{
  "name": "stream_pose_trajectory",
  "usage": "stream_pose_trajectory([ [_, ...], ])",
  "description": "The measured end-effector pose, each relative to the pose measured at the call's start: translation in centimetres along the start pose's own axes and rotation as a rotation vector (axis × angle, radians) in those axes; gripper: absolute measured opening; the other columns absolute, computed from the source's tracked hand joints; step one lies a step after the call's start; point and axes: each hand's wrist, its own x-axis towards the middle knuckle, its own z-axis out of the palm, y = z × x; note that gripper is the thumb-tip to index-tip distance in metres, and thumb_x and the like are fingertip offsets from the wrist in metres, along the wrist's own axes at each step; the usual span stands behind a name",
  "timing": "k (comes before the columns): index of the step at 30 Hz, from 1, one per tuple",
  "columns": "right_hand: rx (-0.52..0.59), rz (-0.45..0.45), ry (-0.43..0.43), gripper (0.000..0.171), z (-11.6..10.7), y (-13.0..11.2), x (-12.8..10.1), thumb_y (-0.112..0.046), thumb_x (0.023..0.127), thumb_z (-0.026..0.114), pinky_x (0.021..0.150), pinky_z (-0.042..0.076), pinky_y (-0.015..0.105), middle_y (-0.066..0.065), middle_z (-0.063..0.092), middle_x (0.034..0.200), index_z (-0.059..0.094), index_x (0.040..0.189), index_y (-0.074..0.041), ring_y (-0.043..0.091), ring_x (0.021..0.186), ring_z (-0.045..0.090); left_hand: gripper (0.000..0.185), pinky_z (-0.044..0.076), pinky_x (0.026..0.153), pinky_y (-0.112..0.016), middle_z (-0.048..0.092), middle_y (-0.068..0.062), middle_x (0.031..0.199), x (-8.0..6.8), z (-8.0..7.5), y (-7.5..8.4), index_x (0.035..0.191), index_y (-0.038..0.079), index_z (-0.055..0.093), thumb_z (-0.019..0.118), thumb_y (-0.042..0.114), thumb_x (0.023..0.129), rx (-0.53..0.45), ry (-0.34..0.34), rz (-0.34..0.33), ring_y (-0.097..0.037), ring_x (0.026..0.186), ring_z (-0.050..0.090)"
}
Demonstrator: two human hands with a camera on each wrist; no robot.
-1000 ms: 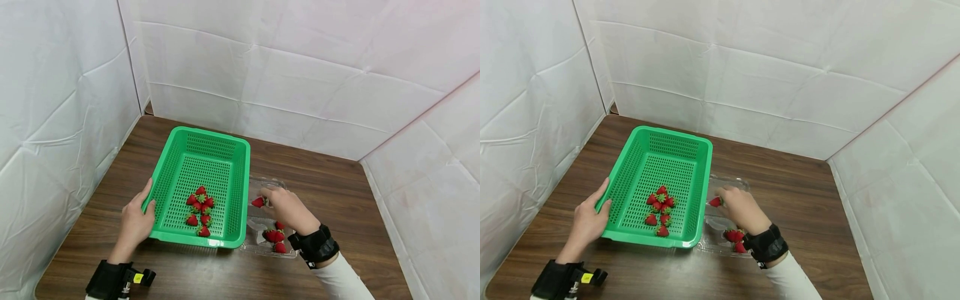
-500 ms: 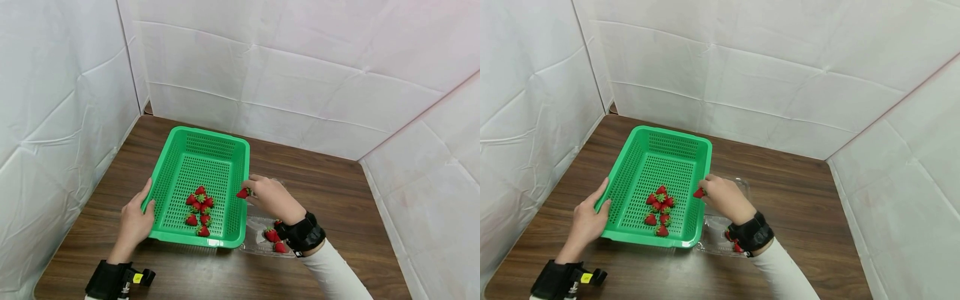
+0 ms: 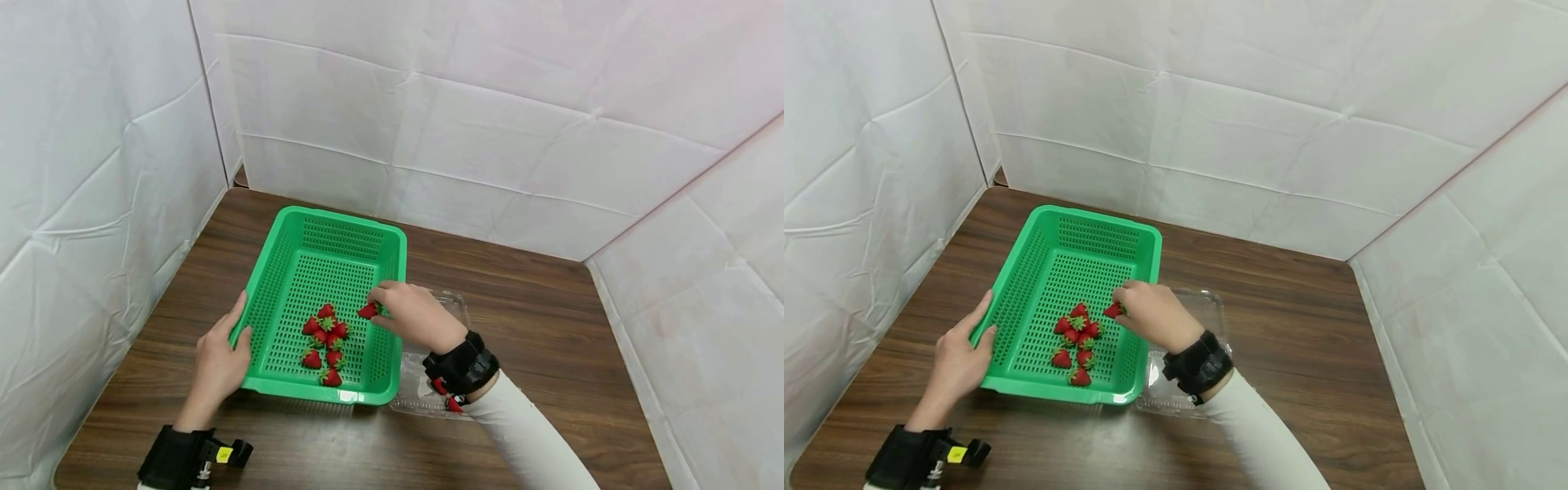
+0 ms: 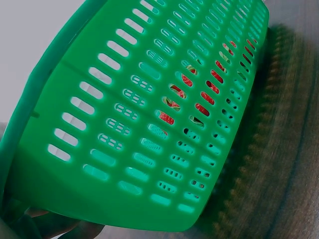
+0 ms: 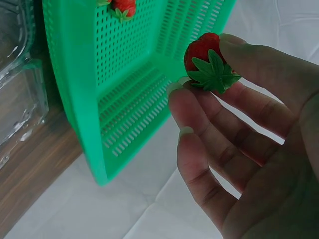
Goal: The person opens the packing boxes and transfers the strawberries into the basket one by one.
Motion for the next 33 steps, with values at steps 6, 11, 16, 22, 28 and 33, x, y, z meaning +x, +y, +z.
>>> stream_pose_trajectory([
  [6,-0.033,-0.028,-0.031,0.018,0.3,-0.6,1.5,-0.021,0.091,0.068,0.075,0.049,0.027,0.003,0.066,0.101,0.069,0.108,-0.013,0.014,0.090,0.062,0.060,0.041,0.069,-0.042,0.041,-0.029,0.147,0.0,-0.1,0.0,0.153,0.018,0.030,0.049,0.003,0.098,0.012,0.004,0.006,-0.042,0.085,0.066],
  [11,-0.069,-0.027,-0.088,0.017,0.5,-1.1,2.6,-0.022,0.093,0.065,0.078,0.050,0.026,0.003,0.067,0.107,0.069,0.109,-0.016,0.014,0.093,0.063,0.060,0.043,0.078,-0.049,0.041,-0.029,0.146,0.0,-0.1,0.0,0.153,0.018,0.029,0.048,0.003,0.098,0.006,0.005,0.000,-0.048,0.116,0.055],
  [16,-0.069,-0.027,-0.144,0.018,0.9,-2.0,3.5,-0.021,0.095,0.062,0.081,0.050,0.028,0.003,0.067,0.111,0.069,0.111,-0.016,0.015,0.096,0.063,0.060,0.042,0.069,-0.041,0.042,-0.029,0.146,0.0,0.0,-0.1,0.153,0.018,0.030,0.049,0.004,0.098,0.023,0.007,-0.005,-0.043,0.093,0.065],
  [22,-0.078,-0.037,-0.223,0.023,1.5,-2.8,4.4,-0.019,0.094,0.063,0.086,0.049,0.028,0.003,0.068,0.115,0.070,0.117,-0.015,0.017,0.104,0.063,0.060,0.041,0.066,-0.038,0.043,-0.029,0.146,0.1,0.0,-0.1,0.153,0.016,0.030,0.049,0.003,0.098,0.028,0.005,0.005,-0.030,0.064,0.063],
  [28,-0.122,-0.072,-0.276,0.022,1.9,-3.4,5.4,-0.016,0.090,0.070,0.076,0.050,0.023,0.000,0.070,0.109,0.072,0.112,-0.016,0.013,0.098,0.064,0.060,0.042,0.069,-0.042,0.043,-0.030,0.145,0.0,0.1,-0.2,0.153,0.015,0.031,0.049,0.002,0.097,0.023,0.016,0.019,-0.044,0.090,0.065],
  [33,-0.153,-0.084,-0.315,0.023,2.3,-4.0,6.2,-0.013,0.090,0.068,0.068,0.047,0.021,-0.001,0.070,0.109,0.072,0.113,-0.016,0.011,0.093,0.064,0.060,0.041,0.066,-0.040,0.042,-0.030,0.145,0.0,0.0,-0.1,0.153,0.017,0.030,0.049,0.003,0.098,0.023,0.003,0.015,-0.044,0.086,0.066],
])
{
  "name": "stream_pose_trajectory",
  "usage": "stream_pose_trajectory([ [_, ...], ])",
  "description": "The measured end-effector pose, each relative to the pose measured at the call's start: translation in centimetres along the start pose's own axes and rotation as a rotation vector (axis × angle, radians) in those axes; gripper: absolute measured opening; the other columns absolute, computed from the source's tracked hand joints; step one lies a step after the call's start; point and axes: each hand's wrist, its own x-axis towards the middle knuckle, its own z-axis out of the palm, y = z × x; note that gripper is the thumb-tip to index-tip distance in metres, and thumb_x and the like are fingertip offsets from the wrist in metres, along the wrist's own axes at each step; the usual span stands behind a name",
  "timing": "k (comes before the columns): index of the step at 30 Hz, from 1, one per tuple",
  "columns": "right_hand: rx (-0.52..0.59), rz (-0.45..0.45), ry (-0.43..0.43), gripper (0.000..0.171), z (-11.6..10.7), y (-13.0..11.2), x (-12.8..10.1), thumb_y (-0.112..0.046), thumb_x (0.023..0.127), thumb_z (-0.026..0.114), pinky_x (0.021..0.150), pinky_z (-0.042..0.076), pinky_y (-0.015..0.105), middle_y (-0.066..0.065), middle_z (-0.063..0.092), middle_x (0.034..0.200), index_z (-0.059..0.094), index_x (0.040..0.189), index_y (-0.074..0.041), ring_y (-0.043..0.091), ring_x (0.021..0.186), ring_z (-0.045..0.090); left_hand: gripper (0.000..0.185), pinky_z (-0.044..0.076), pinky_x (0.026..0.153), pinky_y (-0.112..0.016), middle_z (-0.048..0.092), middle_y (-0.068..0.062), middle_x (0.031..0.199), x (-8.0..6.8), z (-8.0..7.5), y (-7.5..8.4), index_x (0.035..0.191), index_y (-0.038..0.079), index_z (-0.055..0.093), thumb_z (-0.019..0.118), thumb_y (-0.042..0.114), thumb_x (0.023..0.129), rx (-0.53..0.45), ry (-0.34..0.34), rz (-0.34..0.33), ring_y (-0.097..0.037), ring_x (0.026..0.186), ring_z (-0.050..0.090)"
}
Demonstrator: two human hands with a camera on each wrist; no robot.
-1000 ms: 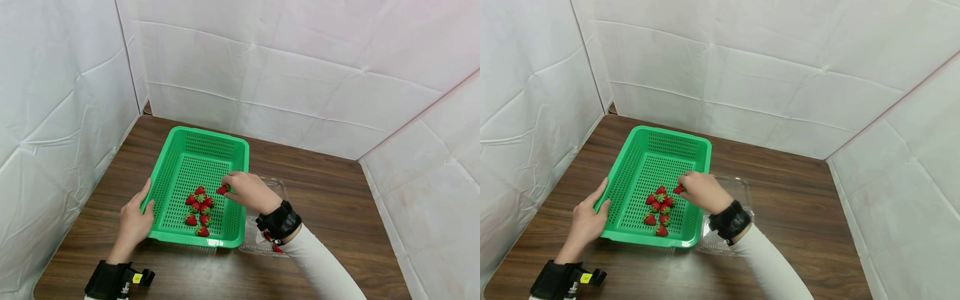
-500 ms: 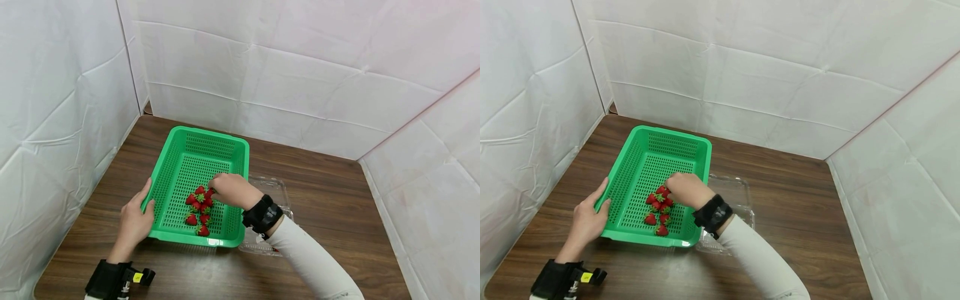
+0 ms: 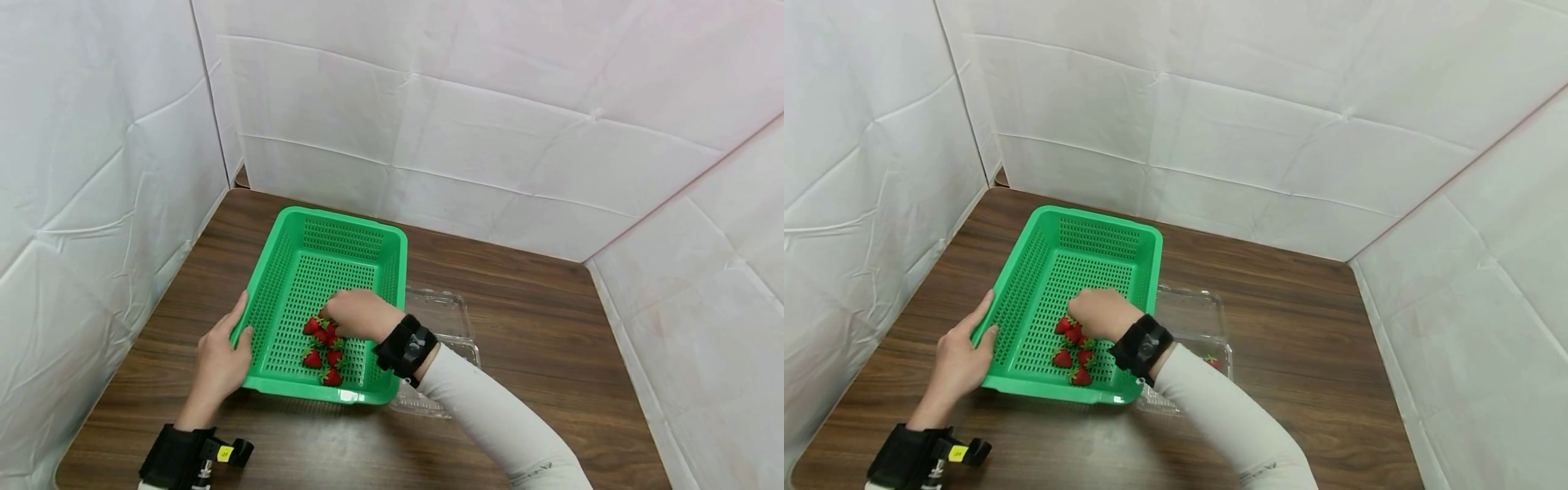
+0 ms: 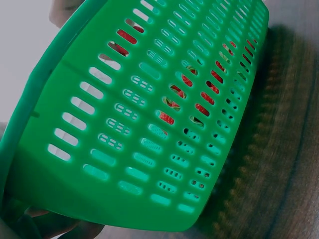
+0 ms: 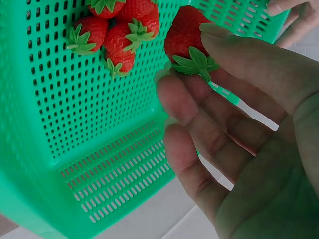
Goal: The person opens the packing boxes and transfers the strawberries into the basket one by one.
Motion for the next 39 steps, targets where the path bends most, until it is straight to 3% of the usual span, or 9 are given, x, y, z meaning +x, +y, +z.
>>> stream_pose_trajectory([
  [1,-0.008,-0.003,-0.005,0.019,0.1,-0.1,0.1,-0.013,0.091,0.068,0.065,0.043,0.020,-0.001,0.070,0.104,0.073,0.108,-0.016,0.010,0.087,0.062,0.060,0.042,0.068,-0.040,0.042,-0.030,0.145,0.0,0.0,0.0,0.153,0.017,0.030,0.049,0.003,0.098,0.003,0.001,0.004,-0.044,0.093,0.065],
  [4,-0.015,-0.011,-0.018,0.007,0.2,-0.3,0.5,-0.012,0.090,0.068,0.061,0.035,0.022,-0.003,0.066,0.090,0.071,0.095,-0.016,0.009,0.074,0.052,0.061,0.040,0.065,-0.038,0.042,-0.030,0.145,0.0,-0.1,0.1,0.153,0.018,0.029,0.049,0.003,0.098,0.001,-0.003,0.001,-0.045,0.092,0.065],
  [9,0.011,-0.031,-0.027,0.007,0.5,-0.6,0.8,-0.009,0.088,0.070,0.059,0.034,0.021,-0.004,0.064,0.085,0.070,0.090,-0.015,0.007,0.070,0.048,0.061,0.035,0.053,-0.031,0.042,-0.029,0.146,0.0,0.1,0.0,0.153,0.019,0.029,0.050,0.004,0.098,0.002,-0.011,-0.015,-0.029,0.050,0.054],
  [11,0.023,-0.031,-0.029,0.006,0.6,-0.7,0.8,-0.010,0.088,0.071,0.059,0.034,0.021,-0.004,0.064,0.084,0.069,0.087,-0.016,0.007,0.070,0.048,0.061,0.034,0.053,-0.030,0.042,-0.028,0.146,0.1,0.2,0.0,0.153,0.019,0.029,0.050,0.004,0.098,0.005,-0.009,-0.015,-0.024,0.045,0.048],
  [14,0.018,-0.021,-0.035,0.015,0.7,-0.8,0.8,-0.011,0.088,0.071,0.059,0.033,0.022,-0.004,0.060,0.081,0.061,0.078,-0.017,0.008,0.067,0.046,0.061,0.034,0.056,-0.031,0.043,-0.029,0.145,0.1,0.2,0.0,0.153,0.018,0.030,0.050,0.003,0.097,0.005,-0.001,-0.008,-0.018,0.047,0.051],
  [17,0.026,-0.016,-0.041,0.020,1.0,-0.9,0.9,-0.009,0.088,0.070,0.059,0.032,0.022,-0.005,0.058,0.080,0.057,0.076,-0.019,0.008,0.067,0.043,0.061,0.032,0.054,-0.030,0.042,-0.028,0.146,0.1,0.2,0.0,0.153,0.019,0.029,0.050,0.004,0.098,-0.003,-0.004,-0.011,-0.013,0.041,0.041],
  [28,0.013,-0.015,-0.054,0.011,2.2,-1.2,1.5,-0.007,0.089,0.068,0.057,0.038,0.020,-0.005,0.064,0.085,0.067,0.083,-0.016,0.006,0.067,0.048,0.060,0.037,0.062,-0.035,0.043,-0.029,0.145,0.1,0.1,0.0,0.153,0.017,0.031,0.050,0.003,0.098,0.002,0.007,0.006,-0.014,0.048,0.049],
  [33,0.032,-0.016,-0.063,0.020,2.4,-1.3,1.7,-0.013,0.088,0.071,0.057,0.032,0.020,-0.007,0.044,0.070,0.057,0.074,-0.016,0.006,0.064,0.039,0.060,0.031,0.054,-0.029,0.043,-0.028,0.146,0.1,0.1,-0.1,0.153,0.018,0.031,0.050,0.004,0.098,-0.001,0.007,0.001,-0.010,0.038,0.032],
  [39,0.021,-0.023,-0.063,0.027,2.4,-1.5,1.5,-0.015,0.088,0.072,0.060,0.031,0.022,-0.007,0.037,0.069,0.050,0.072,-0.017,0.007,0.066,0.036,0.060,0.032,0.055,-0.030,0.043,-0.029,0.145,0.1,0.1,-0.2,0.153,0.018,0.031,0.050,0.005,0.098,-0.007,0.009,0.000,-0.009,0.040,0.036],
])
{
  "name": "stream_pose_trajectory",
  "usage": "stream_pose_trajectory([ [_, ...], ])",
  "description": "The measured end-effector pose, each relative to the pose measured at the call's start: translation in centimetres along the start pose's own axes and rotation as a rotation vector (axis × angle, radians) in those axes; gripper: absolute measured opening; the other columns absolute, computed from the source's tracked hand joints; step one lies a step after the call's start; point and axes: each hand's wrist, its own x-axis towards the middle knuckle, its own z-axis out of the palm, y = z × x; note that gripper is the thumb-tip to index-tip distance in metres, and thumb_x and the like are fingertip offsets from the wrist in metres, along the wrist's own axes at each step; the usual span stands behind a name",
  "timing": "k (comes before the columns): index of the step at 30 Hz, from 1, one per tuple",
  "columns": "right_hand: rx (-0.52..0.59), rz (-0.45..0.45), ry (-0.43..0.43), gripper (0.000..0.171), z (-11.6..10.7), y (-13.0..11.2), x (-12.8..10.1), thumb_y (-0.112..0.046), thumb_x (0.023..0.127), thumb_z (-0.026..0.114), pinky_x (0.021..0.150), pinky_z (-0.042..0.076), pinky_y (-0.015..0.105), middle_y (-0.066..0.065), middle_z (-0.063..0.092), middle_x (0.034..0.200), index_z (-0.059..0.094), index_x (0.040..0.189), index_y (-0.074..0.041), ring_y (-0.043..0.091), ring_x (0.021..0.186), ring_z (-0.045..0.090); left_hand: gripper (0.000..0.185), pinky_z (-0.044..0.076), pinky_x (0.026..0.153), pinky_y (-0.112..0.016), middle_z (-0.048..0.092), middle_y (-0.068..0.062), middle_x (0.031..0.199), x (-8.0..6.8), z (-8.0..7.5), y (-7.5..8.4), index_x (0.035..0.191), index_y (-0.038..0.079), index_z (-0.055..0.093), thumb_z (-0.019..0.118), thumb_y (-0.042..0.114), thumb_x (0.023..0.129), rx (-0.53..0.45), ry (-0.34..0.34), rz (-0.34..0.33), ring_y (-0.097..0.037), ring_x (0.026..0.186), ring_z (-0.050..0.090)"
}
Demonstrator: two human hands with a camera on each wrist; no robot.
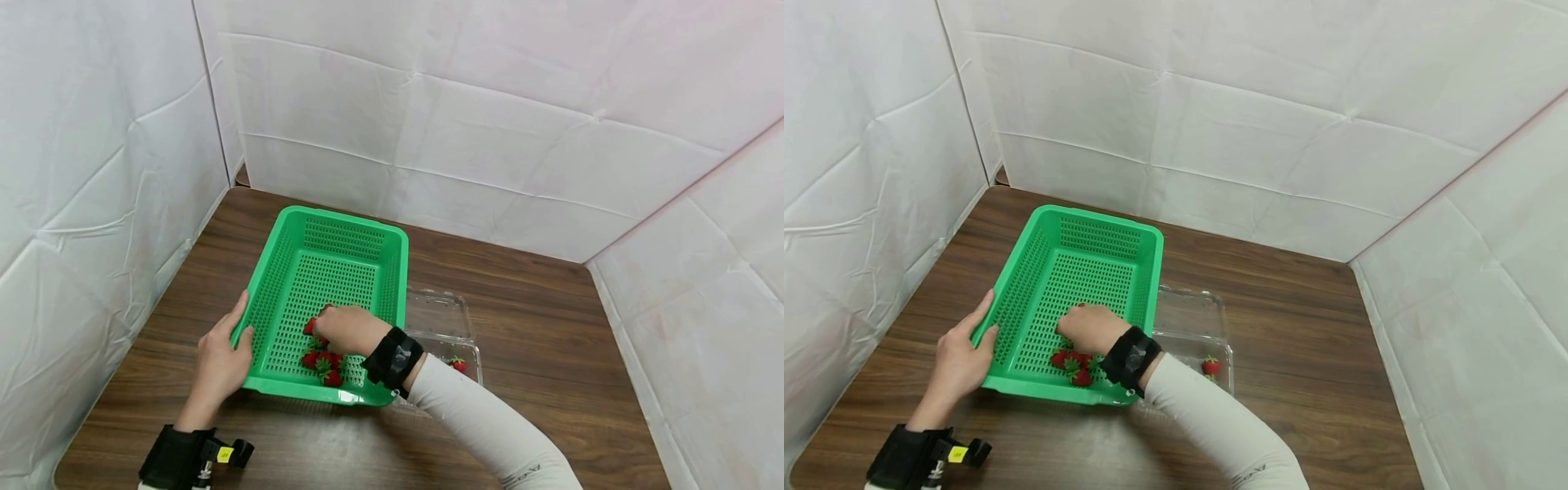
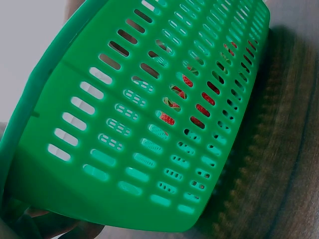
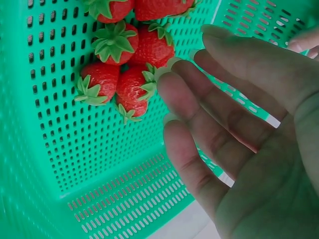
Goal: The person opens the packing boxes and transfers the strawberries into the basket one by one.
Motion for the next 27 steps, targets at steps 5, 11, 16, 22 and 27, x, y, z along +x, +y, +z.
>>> stream_pose_trajectory([
  [5,0.003,-0.010,0.017,0.021,-0.4,-0.2,-0.5,-0.016,0.089,0.070,0.060,0.030,0.021,-0.006,0.042,0.071,0.056,0.075,-0.017,0.007,0.066,0.037,0.060,0.032,0.054,-0.030,0.042,-0.029,0.146,0.0,0.0,0.0,0.153,0.019,0.030,0.050,0.005,0.098,0.000,-0.005,-0.011,-0.011,0.038,0.036],
  [11,0.037,-0.019,0.061,0.008,-1.7,-0.2,-2.0,-0.018,0.091,0.069,0.061,0.040,0.019,-0.006,0.065,0.091,0.072,0.098,-0.017,0.006,0.076,0.054,0.061,0.031,0.051,-0.028,0.042,-0.028,0.146,-0.1,0.0,-0.1,0.153,0.019,0.030,0.050,0.004,0.098,0.008,-0.008,-0.016,-0.010,0.038,0.029],
  [16,0.059,-0.018,0.126,0.023,-2.6,0.4,-3.6,-0.018,0.092,0.067,0.074,0.049,0.020,-0.001,0.070,0.112,0.072,0.114,-0.016,0.011,0.096,0.065,0.061,0.048,0.069,-0.048,0.042,-0.029,0.146,-0.1,0.1,-0.1,0.153,0.019,0.030,0.049,0.003,0.098,-0.004,-0.007,-0.017,-0.039,0.079,0.065],
  [22,0.107,0.026,0.201,0.032,-3.1,1.5,-6.0,-0.024,0.093,0.065,0.091,0.050,0.029,0.005,0.066,0.123,0.067,0.123,-0.014,0.017,0.111,0.063,0.062,0.041,0.093,-0.065,0.042,-0.030,0.146,-0.1,0.1,-0.1,0.154,0.020,0.029,0.049,0.003,0.098,-0.021,-0.012,-0.019,-0.050,0.126,0.046],
  [27,0.180,0.059,0.272,0.034,-3.2,2.5,-8.2,-0.023,0.094,0.064,0.095,0.049,0.031,0.007,0.065,0.124,0.066,0.126,-0.012,0.019,0.114,0.062,0.061,0.040,0.094,-0.065,0.042,-0.030,0.145,-0.1,0.1,-0.1,0.153,0.019,0.029,0.049,0.003,0.097,-0.018,-0.007,-0.014,-0.050,0.126,0.046],
])
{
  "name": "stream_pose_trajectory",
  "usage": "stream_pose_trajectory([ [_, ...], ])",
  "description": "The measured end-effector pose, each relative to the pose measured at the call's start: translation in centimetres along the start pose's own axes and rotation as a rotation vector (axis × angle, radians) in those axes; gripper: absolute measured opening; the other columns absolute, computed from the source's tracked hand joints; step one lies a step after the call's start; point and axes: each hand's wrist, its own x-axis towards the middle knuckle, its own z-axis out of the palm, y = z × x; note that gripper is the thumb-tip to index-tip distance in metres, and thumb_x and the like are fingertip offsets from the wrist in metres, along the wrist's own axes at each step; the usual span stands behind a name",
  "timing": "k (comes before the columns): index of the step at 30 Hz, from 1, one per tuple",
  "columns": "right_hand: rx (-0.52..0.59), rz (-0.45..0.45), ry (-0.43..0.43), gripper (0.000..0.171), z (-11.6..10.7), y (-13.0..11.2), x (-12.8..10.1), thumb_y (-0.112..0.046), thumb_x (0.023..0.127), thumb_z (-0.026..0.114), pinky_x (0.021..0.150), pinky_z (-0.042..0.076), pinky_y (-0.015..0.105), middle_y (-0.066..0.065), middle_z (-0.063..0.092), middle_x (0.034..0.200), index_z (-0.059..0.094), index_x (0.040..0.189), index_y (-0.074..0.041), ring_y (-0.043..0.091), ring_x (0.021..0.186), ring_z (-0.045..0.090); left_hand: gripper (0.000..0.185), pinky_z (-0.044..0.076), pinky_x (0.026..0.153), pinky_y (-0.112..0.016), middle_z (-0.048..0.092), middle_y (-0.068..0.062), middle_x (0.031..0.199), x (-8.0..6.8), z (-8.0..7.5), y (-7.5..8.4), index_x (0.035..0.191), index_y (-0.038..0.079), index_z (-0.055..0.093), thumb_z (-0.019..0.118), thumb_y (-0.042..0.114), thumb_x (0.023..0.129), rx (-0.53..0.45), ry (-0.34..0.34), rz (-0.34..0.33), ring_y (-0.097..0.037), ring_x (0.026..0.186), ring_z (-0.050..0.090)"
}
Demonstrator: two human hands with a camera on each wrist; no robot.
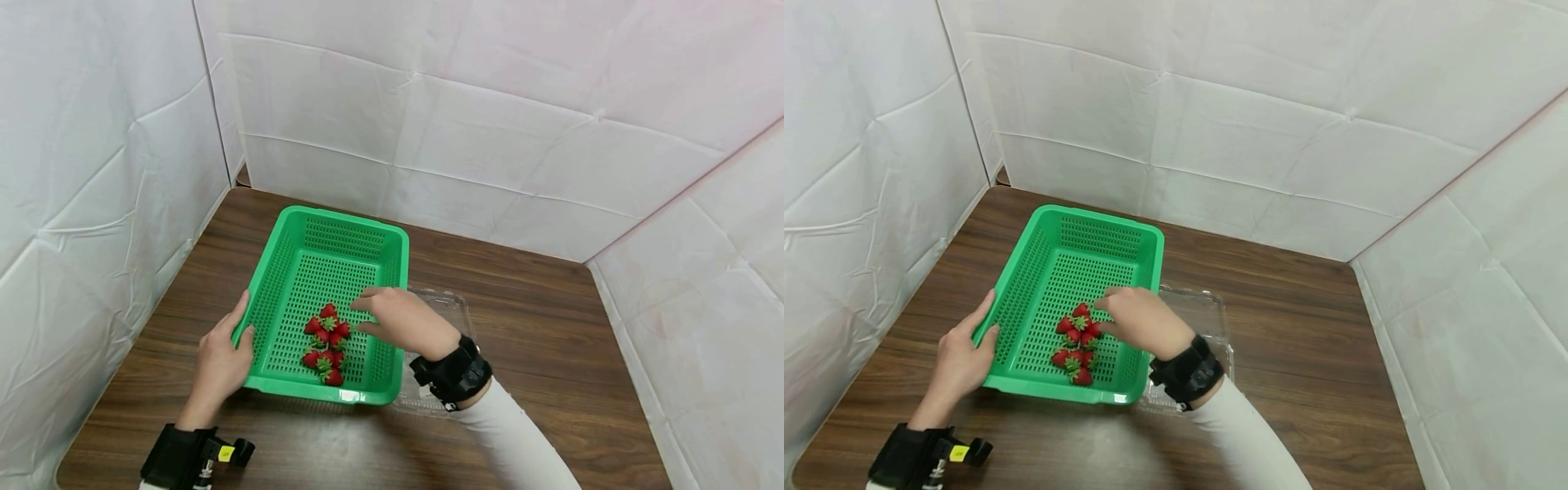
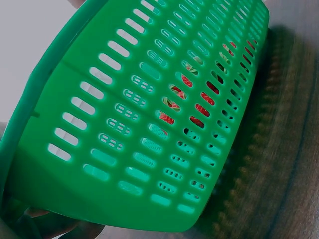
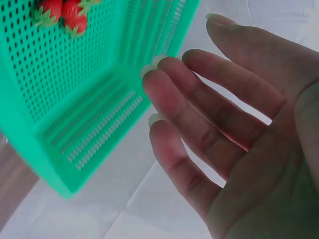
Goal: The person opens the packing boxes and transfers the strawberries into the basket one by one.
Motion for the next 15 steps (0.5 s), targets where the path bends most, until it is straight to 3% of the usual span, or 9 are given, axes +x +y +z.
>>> stream_pose_trajectory([
  [10,0.071,0.085,0.109,0.030,0.5,3.6,-3.8,-0.020,0.092,0.066,0.085,0.053,0.031,0.007,0.067,0.118,0.067,0.121,-0.010,0.019,0.101,0.067,0.061,0.041,0.092,-0.064,0.043,-0.030,0.145,0.0,0.0,-0.1,0.153,0.017,0.030,0.049,0.003,0.097,0.003,0.006,0.009,-0.050,0.124,0.048],
  [15,0.073,0.145,0.121,0.026,1.3,5.2,-5.8,-0.016,0.091,0.067,0.085,0.053,0.033,0.004,0.069,0.111,0.069,0.117,-0.011,0.017,0.099,0.066,0.060,0.046,0.079,-0.053,0.044,-0.030,0.144,0.0,0.0,0.0,0.153,0.017,0.030,0.049,0.003,0.098,0.025,0.007,0.012,-0.047,0.102,0.062],
])
